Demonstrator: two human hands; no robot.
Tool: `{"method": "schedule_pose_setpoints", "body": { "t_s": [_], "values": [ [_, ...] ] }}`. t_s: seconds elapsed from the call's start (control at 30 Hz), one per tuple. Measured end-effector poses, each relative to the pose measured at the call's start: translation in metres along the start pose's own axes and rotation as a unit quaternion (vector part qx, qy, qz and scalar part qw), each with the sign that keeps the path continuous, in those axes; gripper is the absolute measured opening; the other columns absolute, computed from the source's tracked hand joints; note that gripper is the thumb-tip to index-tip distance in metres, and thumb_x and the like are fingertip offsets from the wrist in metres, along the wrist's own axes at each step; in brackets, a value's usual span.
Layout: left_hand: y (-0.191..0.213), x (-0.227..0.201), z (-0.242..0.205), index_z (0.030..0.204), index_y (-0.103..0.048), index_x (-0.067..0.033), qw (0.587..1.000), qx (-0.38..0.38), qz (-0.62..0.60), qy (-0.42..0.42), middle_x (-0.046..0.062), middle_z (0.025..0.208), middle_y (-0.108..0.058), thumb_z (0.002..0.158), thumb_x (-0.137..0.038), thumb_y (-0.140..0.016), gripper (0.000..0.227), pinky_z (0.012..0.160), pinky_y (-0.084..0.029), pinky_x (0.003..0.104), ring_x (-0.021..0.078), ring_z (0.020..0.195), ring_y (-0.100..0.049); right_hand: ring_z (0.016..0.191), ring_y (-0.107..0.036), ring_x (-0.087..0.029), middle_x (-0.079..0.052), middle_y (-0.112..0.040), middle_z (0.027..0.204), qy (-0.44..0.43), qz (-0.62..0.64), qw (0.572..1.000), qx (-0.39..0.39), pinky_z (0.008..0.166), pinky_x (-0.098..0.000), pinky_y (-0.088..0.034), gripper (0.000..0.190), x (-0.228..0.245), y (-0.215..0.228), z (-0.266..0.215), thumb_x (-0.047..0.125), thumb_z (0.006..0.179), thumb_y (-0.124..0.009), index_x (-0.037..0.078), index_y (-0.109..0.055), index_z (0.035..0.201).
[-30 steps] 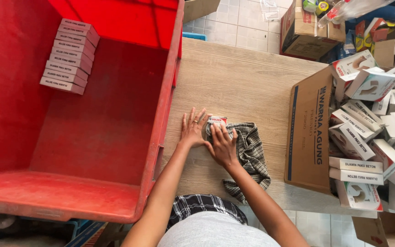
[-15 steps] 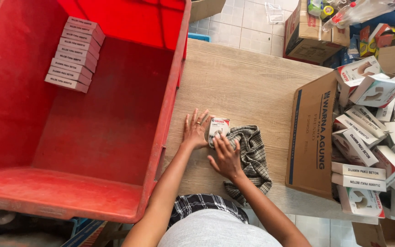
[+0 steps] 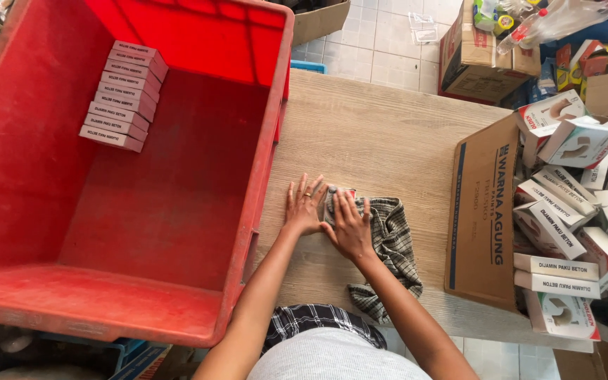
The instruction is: The person wipes small white boxes with a checkered cloth on a wooden table and places them into a red plastic bin. The person repeats this process for several boxes, taking them from a larger cardboard box and stacking them neatly in the red bin.
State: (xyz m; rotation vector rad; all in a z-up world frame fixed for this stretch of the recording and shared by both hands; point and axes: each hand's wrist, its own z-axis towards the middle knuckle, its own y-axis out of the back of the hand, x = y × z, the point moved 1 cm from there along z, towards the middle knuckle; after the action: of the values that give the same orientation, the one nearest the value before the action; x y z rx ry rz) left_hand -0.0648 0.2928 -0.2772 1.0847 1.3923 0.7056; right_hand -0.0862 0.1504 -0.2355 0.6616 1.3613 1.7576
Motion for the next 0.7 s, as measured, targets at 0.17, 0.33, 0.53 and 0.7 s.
{"method": "schedule_pose_setpoints", "body": {
  "t_s": [0.17,0.33,0.53,0.7],
  "values": [
    [0.011,-0.005,-0.005,0.143,-0.029,-0.0271,1.0,0.005,-0.018,0.006,-0.002,0.152,-0.015,0.04,-0.06,-0.072,0.116,0.112,0.001,0.053,0.0301,0.142,-0.002,0.134,-0.033,-0.024,-0.011,-0.045,0.137,0.008,-0.038,0.999,-0.017,0.106,-0.0541,-0.006,0.061,-0.004,0.003,-0.006,0.052,0.092,-0.03,0.006,-0.049,0.127],
    [0.005,-0.003,0.001,0.142,-0.029,-0.0265,1.0,-0.004,-0.021,0.004,-0.003,0.152,-0.016,0.04,-0.053,-0.077,0.116,0.113,0.0,0.053,0.0293,0.142,-0.002,0.132,-0.038,-0.02,-0.008,-0.046,0.137,0.097,0.001,0.994,-0.047,0.106,-0.0537,-0.011,0.051,-0.004,-0.003,-0.022,0.046,0.09,-0.04,0.005,-0.055,0.117],
    [0.021,-0.009,-0.008,0.141,-0.031,-0.0247,0.999,0.001,-0.046,-0.001,-0.002,0.152,-0.016,0.037,-0.051,-0.079,0.118,0.113,0.0,0.055,0.0304,0.142,-0.003,0.12,-0.052,-0.018,-0.001,-0.064,0.109,0.079,0.09,0.986,-0.112,0.105,-0.0505,-0.023,0.011,-0.023,-0.027,-0.006,0.021,0.09,-0.055,0.015,-0.063,0.091],
    [0.017,-0.007,-0.007,0.137,-0.035,-0.0292,0.995,-0.004,-0.092,-0.038,-0.006,0.146,-0.028,0.032,-0.042,-0.082,0.116,0.11,0.0,0.06,0.0328,0.14,-0.008,0.106,-0.062,-0.017,-0.001,-0.069,0.103,0.036,0.17,0.961,-0.214,0.1,-0.0385,-0.04,0.01,-0.021,-0.015,-0.012,0.012,0.084,-0.063,0.015,-0.068,0.093]
  ]
}}
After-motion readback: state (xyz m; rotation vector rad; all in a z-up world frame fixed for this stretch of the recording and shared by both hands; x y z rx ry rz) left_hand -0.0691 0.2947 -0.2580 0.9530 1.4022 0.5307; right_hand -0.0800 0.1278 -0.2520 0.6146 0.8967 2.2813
